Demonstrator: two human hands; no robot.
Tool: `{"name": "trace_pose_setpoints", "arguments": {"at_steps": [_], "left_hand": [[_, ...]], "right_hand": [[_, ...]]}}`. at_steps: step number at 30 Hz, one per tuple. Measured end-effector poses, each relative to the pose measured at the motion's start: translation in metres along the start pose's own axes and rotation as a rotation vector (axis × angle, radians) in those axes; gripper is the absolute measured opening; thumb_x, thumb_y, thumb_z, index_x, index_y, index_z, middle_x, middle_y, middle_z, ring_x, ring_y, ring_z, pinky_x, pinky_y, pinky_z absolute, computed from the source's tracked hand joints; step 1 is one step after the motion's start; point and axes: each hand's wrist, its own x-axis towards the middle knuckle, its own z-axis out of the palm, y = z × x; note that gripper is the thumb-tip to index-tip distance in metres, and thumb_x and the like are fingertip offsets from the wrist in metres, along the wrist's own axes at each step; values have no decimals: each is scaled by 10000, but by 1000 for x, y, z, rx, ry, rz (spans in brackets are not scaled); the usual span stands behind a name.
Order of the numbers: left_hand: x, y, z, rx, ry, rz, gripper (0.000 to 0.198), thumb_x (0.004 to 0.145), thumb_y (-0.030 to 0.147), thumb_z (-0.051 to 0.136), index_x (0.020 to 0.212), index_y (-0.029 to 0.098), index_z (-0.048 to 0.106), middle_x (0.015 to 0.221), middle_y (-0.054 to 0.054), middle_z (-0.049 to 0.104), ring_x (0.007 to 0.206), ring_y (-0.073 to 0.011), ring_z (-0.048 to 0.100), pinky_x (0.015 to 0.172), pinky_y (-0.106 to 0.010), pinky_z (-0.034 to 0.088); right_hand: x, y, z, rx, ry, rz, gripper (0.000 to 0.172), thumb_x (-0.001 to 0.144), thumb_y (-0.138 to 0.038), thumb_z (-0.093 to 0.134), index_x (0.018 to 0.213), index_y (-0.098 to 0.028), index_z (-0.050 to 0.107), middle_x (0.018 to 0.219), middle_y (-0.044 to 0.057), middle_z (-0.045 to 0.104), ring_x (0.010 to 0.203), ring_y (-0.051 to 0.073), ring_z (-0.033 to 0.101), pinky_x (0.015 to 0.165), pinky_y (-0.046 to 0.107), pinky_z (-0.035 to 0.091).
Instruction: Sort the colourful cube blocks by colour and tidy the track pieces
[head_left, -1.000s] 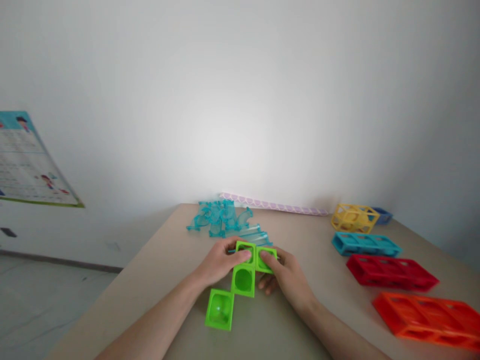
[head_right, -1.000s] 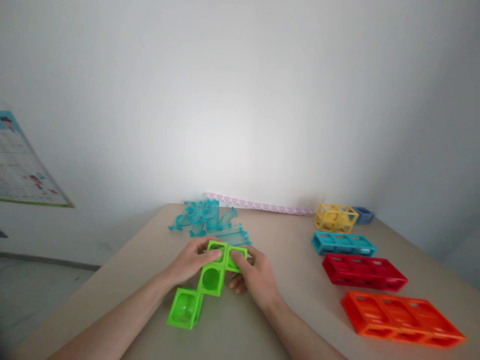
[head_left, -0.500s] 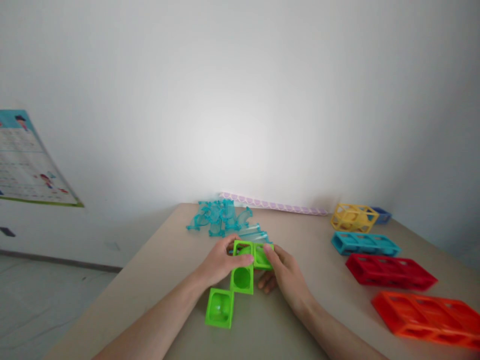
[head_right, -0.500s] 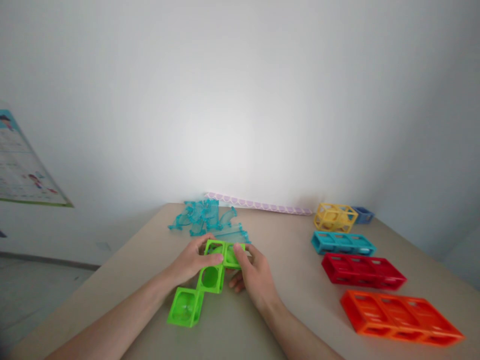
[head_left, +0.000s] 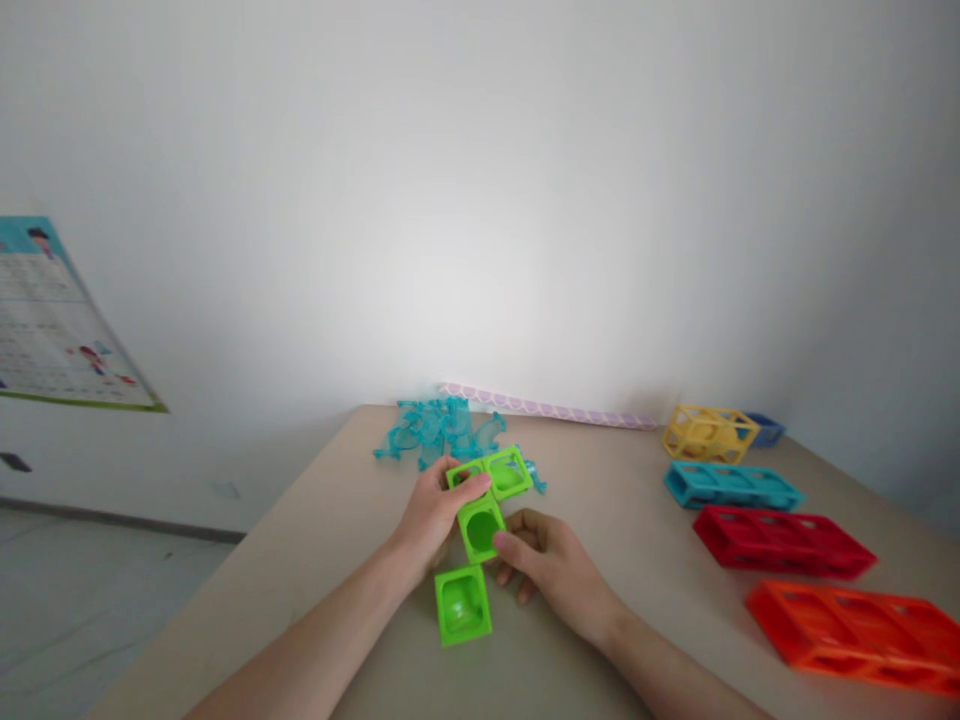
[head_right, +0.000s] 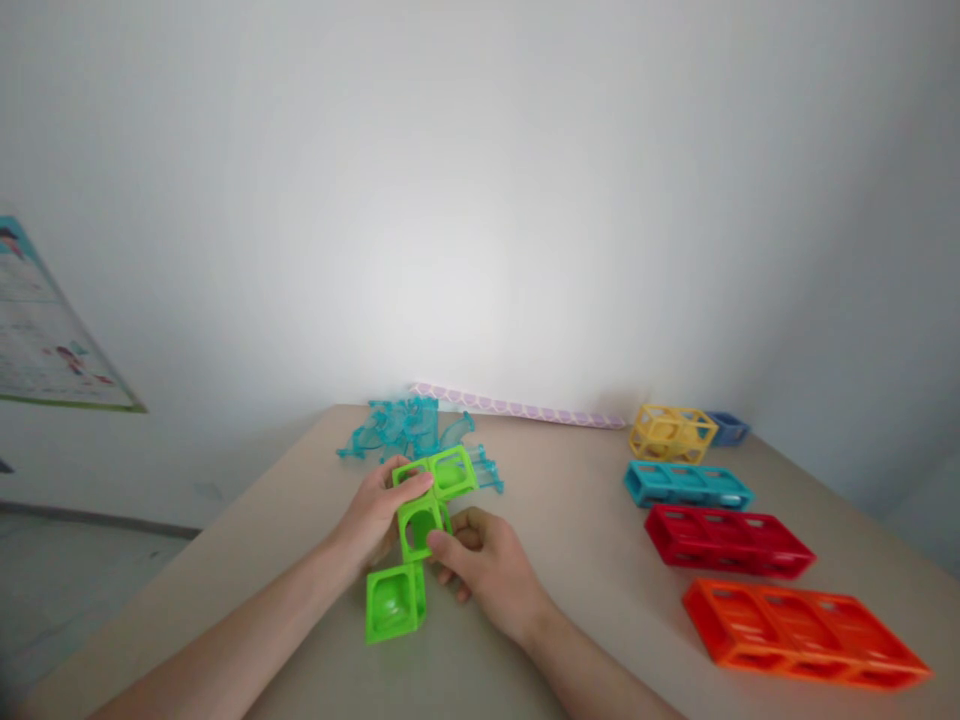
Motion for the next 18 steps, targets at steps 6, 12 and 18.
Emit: {"name": "trace_pose_setpoints", "arguments": {"at_steps": [6,12,18], "left_hand": [[-2,4,1,24,58,21,373,615,339,813,714,178,491,587,58,560,508,-105,560,507,-217,448],[0,17,2,-108,156,19,429,570,307,841,796,185,497,724,26,637,602,-127,617,578,-259,513],[-3,21,4,-168,67,-61,479,581,247,831,982,179,580,824,-33,695,703,-182,673,641,-302,539]], "right_hand": [[-1,-2,4,35,20,-24,398,719,-512,714,817,-183,512,680,-17,613,558,122,566,477,223,435],[-1,-1,1,-39,142,-83,349,733,-477,713,837,-182,557,686,-37,545,581,119,510,521,236,429],[2,0,-2,-50,221,-216,309,732,-432,724,823,-187,561,798,3,605,755,173,566,650,271,463]]}}
